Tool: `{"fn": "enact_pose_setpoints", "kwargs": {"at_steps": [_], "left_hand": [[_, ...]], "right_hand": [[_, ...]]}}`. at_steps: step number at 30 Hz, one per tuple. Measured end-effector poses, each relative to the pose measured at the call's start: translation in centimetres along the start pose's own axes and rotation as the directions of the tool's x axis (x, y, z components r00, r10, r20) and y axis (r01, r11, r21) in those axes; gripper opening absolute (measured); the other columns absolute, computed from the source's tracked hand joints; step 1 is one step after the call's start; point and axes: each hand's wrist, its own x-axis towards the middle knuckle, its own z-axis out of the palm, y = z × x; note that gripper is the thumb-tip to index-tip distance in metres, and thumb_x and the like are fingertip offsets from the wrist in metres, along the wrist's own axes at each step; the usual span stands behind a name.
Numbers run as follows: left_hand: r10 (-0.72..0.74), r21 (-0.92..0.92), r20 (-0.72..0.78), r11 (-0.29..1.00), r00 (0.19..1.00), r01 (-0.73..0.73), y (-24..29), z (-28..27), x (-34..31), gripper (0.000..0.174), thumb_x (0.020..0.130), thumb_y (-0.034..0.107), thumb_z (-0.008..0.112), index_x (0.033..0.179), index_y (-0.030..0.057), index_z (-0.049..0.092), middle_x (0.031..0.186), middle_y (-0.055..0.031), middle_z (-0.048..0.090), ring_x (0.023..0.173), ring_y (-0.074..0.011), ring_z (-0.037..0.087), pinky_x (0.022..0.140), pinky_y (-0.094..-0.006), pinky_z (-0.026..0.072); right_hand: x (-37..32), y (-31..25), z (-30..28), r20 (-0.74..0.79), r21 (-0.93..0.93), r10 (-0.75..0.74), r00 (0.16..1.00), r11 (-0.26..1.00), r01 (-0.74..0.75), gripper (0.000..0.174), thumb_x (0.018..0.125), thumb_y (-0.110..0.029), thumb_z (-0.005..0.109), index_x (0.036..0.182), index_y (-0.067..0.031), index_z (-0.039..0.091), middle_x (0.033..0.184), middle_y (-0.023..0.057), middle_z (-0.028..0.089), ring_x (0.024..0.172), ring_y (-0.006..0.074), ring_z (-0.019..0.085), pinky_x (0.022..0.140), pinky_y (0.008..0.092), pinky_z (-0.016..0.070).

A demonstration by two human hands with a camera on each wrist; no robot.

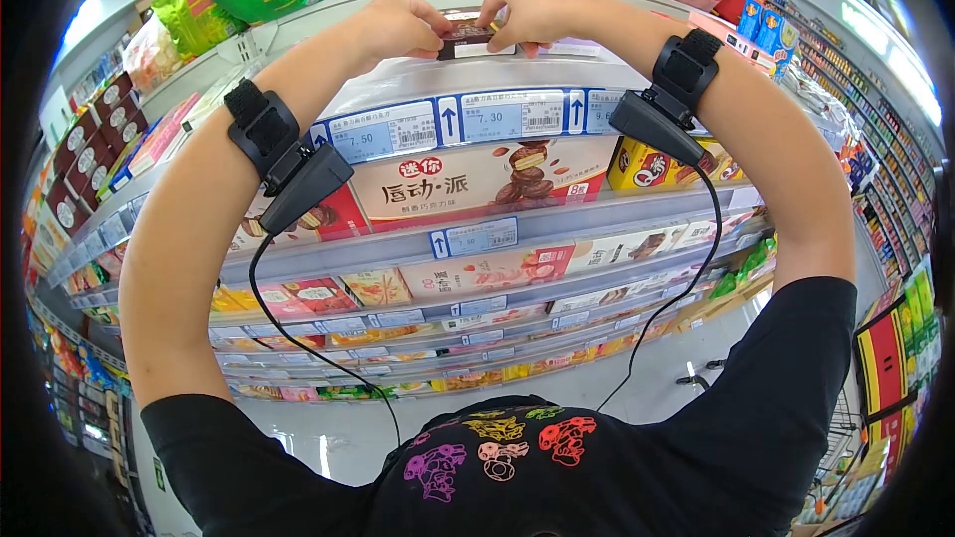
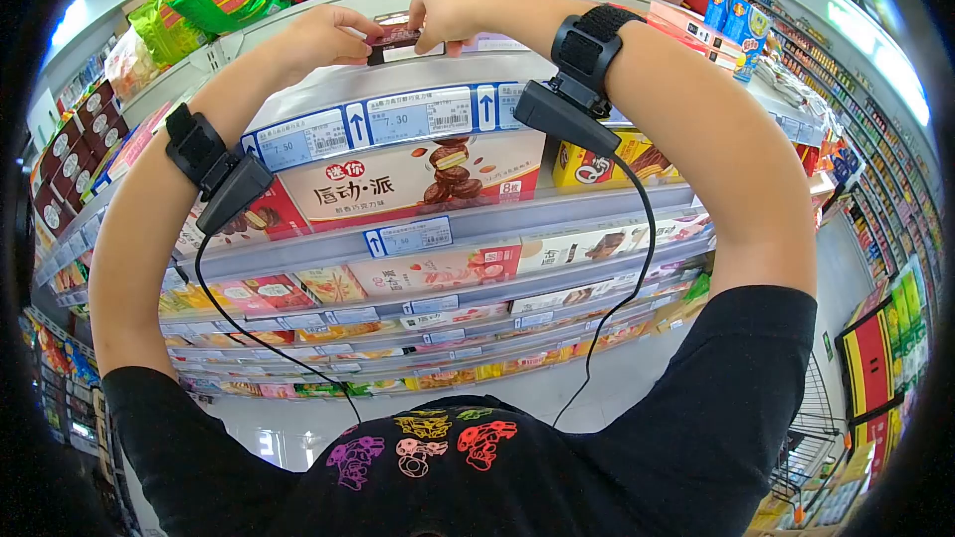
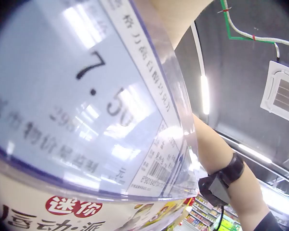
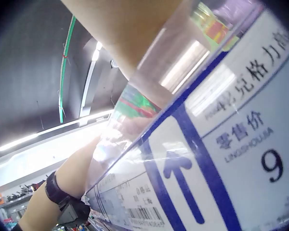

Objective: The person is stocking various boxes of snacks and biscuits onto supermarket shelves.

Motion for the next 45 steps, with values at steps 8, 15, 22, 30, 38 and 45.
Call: {"fn": "enact_pose_setpoints", "kwargs": {"at_steps": [8, 15, 22, 30, 38, 45], "left_hand": [[0.011, 0.016, -0.002, 1.000, 1.000, -0.011, 0.1, 0.0, -0.1, 0.029, 0.070, -0.002, 0.059, 0.099, -0.0039, 0.063, 0.094, -0.0130, 0.062, 0.082, -0.0174, 0.061, 0.074, -0.0257, 0.0510], [-0.010, 0.256, -0.007, 0.967, 1.000, 0.011, 1.2, -0.1, -0.6, 0.034, 0.075, 0.004, 0.060, 0.109, 0.0031, 0.059, 0.105, -0.0138, 0.057, 0.091, -0.0184, 0.058, 0.081, -0.0285, 0.0473], [0.832, 0.774, -0.361, 0.519, 0.421, -0.363, 4.0, -1.1, -3.8, 0.037, 0.073, 0.014, 0.063, 0.109, 0.0085, 0.058, 0.107, -0.0081, 0.057, 0.092, -0.0192, 0.055, 0.080, -0.0327, 0.0428], [0.913, 0.485, -0.214, 0.409, 0.348, -0.773, 3.6, 4.2, -19.2, 0.034, 0.064, 0.014, 0.063, 0.097, 0.0111, 0.061, 0.098, -0.0078, 0.058, 0.083, -0.0209, 0.055, 0.070, -0.0341, 0.0422], [0.891, 0.260, 0.196, 0.356, 0.410, -0.898, 1.0, 21.3, -16.0, 0.027, 0.061, 0.009, 0.066, 0.087, 0.0104, 0.061, 0.078, -0.0011, 0.059, 0.066, -0.0151, 0.056, 0.061, -0.0287, 0.0437], [0.932, -0.074, 0.198, 0.322, 0.303, -0.944, 10.4, 38.9, -15.7, 0.025, 0.062, 0.006, 0.066, 0.086, 0.0078, 0.060, 0.077, -0.0017, 0.059, 0.067, -0.0180, 0.057, 0.062, -0.0309, 0.0442]], "right_hand": [[0.1, 0.3, 0.2, 0.009, 0.049, 0.026, 1.000, 0.998, -0.026, 0.038, 0.071, -0.019, 0.069, 0.106, -0.0045, 0.063, 0.063, 0.0082, 0.063, 0.044, 0.0121, 0.057, 0.041, 0.0242, 0.0455], [-0.8, -0.9, -0.3, 0.012, -0.046, 0.067, 0.998, 0.997, -0.067, 0.036, 0.073, -0.021, 0.067, 0.105, -0.0056, 0.063, 0.074, 0.0080, 0.065, 0.048, 0.0121, 0.059, 0.045, 0.0250, 0.0494], [-7.5, -2.3, -2.2, -0.733, -0.050, -0.149, 0.664, 0.985, 0.165, 0.017, 0.077, -0.016, 0.062, 0.092, -0.0086, 0.066, 0.071, 0.0023, 0.062, 0.045, 0.0081, 0.047, 0.044, 0.0222, 0.0371], [-26.7, -5.1, 7.2, -0.702, -0.311, -0.321, 0.636, 0.941, 0.131, 0.022, 0.062, 0.000, 0.062, 0.083, -0.0076, 0.064, 0.067, 0.0012, 0.059, 0.050, 0.0171, 0.053, 0.045, 0.0266, 0.0403], [-48.8, -0.7, 17.4, -0.593, -0.172, 0.453, 0.666, 0.737, -0.654, 0.014, 0.066, -0.007, 0.066, 0.078, -0.0094, 0.060, 0.060, 0.0026, 0.051, 0.051, 0.0202, 0.052, 0.046, 0.0319, 0.0397], [-65.1, 0.4, 14.4, -0.669, -0.197, 0.596, 0.443, 0.433, -0.880, 0.018, 0.068, -0.009, 0.066, 0.085, -0.0096, 0.060, 0.064, 0.0029, 0.053, 0.056, 0.0197, 0.055, 0.049, 0.0313, 0.0426]]}}
